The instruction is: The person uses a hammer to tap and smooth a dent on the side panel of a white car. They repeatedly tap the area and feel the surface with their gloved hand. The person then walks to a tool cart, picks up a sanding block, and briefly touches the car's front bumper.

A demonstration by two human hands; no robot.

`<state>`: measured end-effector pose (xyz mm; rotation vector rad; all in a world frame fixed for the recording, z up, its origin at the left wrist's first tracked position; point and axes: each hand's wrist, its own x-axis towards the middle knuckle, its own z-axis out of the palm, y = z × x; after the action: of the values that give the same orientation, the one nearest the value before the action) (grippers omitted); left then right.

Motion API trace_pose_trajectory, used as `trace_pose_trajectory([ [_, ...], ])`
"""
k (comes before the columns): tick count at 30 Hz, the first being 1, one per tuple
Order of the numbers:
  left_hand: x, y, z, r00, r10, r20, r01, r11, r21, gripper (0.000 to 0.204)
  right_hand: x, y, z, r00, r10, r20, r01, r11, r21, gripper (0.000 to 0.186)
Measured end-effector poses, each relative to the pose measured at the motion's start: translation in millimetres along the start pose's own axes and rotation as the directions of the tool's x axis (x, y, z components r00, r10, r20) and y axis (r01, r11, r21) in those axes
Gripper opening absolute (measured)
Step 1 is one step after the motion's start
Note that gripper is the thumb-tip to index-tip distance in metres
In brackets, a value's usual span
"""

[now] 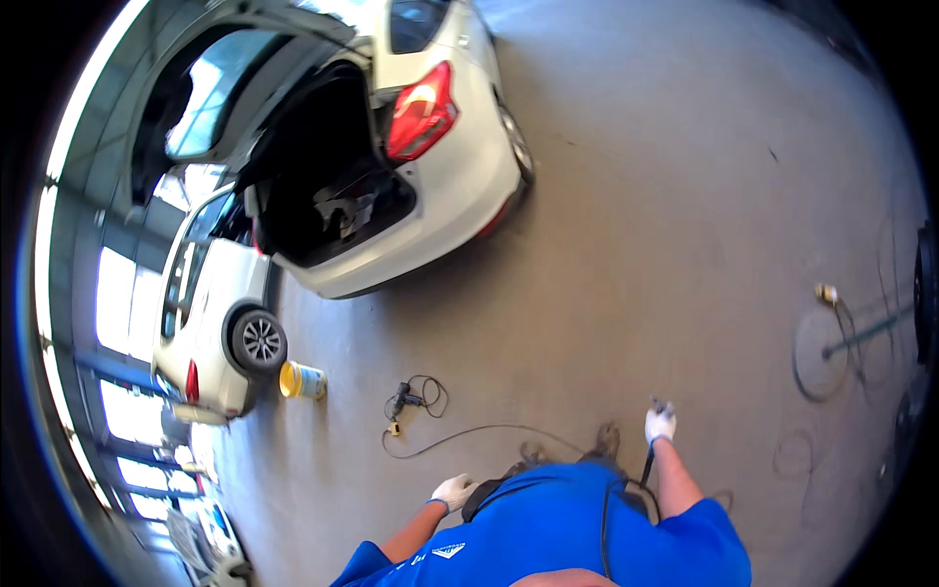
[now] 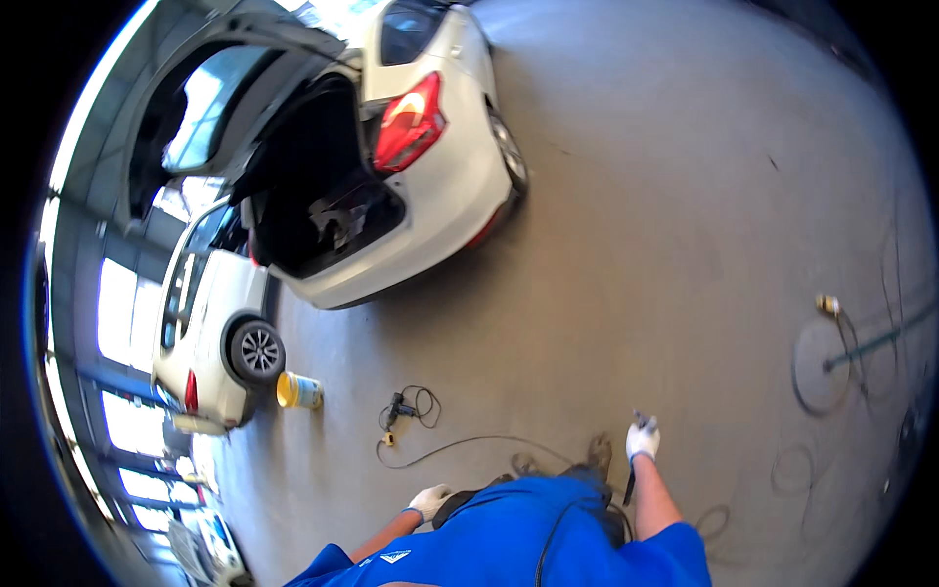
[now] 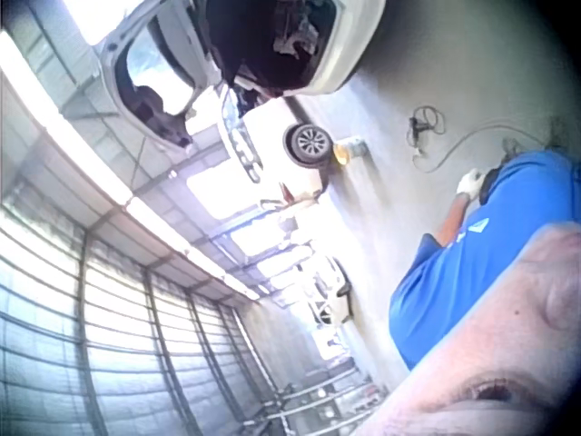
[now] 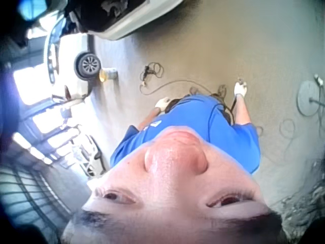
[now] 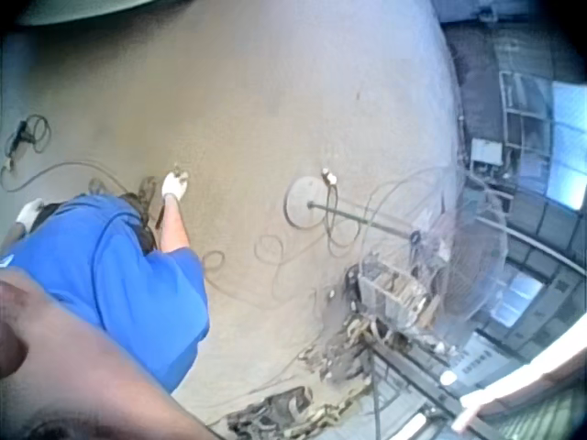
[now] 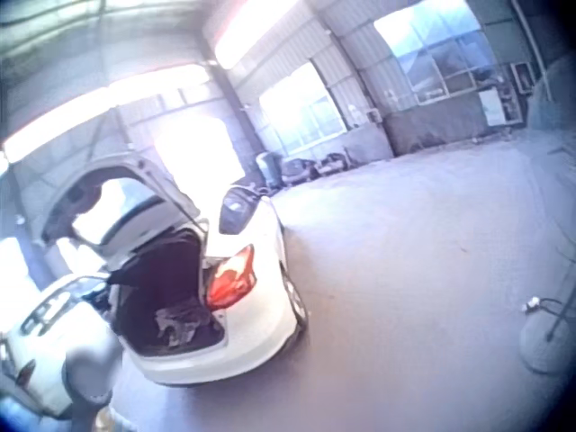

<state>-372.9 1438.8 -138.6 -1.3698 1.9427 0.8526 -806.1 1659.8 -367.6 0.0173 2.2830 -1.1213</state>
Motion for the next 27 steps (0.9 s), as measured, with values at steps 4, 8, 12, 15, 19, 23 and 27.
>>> trace_pose_trajectory([
  [4, -6.6, -7.3, 16.1, 1.000, -0.015, -0.013, 0.014, 0.996, -0.085, 0.051, 1.4, -24.1, -9.4, 0.836, 0.268, 0.479, -0.320, 0.947, 0.030, 0.011],
  [8, -10.0, -35.2, 36.7, 0.997, -0.046, -0.057, 0.035, 0.982, -0.184, 0.048, 5.6, -29.9, 5.9, 0.585, 0.413, 0.698, -0.633, 0.771, 0.074, 0.011],
  [12, -30.5, -66.4, 67.9, 0.983, -0.161, -0.089, 0.126, 0.941, -0.313, 0.048, -9.4, -66.8, 38.1, 0.704, 0.267, 0.658, -0.335, 0.942, -0.024, 0.005],
  [15, -44.9, -101.0, 108.7, 0.971, -0.225, -0.082, 0.172, 0.892, -0.419, 0.049, -31.2, -91.1, 75.7, 0.848, -0.408, 0.338, 0.529, 0.686, -0.500, 0.017],
  [19, -48.2, -143.5, 161.7, 0.956, -0.294, -0.015, 0.234, 0.791, -0.566, 0.049, -22.9, -115.3, 126.3, 0.787, -0.358, 0.502, 0.537, 0.798, -0.273, 0.015],
  [23, -71.2, -185.9, 220.7, 0.920, -0.387, 0.062, 0.314, 0.632, -0.708, 0.052, -94.0, -183.1, 174.3, 0.714, 0.065, 0.697, 0.294, 0.876, -0.383, 0.011],
  [27, -85.8, -227.7, 261.4, 0.886, -0.454, 0.095, 0.344, 0.504, -0.792, 0.055, -133.8, -192.8, 226.7, 0.685, 0.136, 0.715, 0.155, 0.932, -0.326, 0.015],
])
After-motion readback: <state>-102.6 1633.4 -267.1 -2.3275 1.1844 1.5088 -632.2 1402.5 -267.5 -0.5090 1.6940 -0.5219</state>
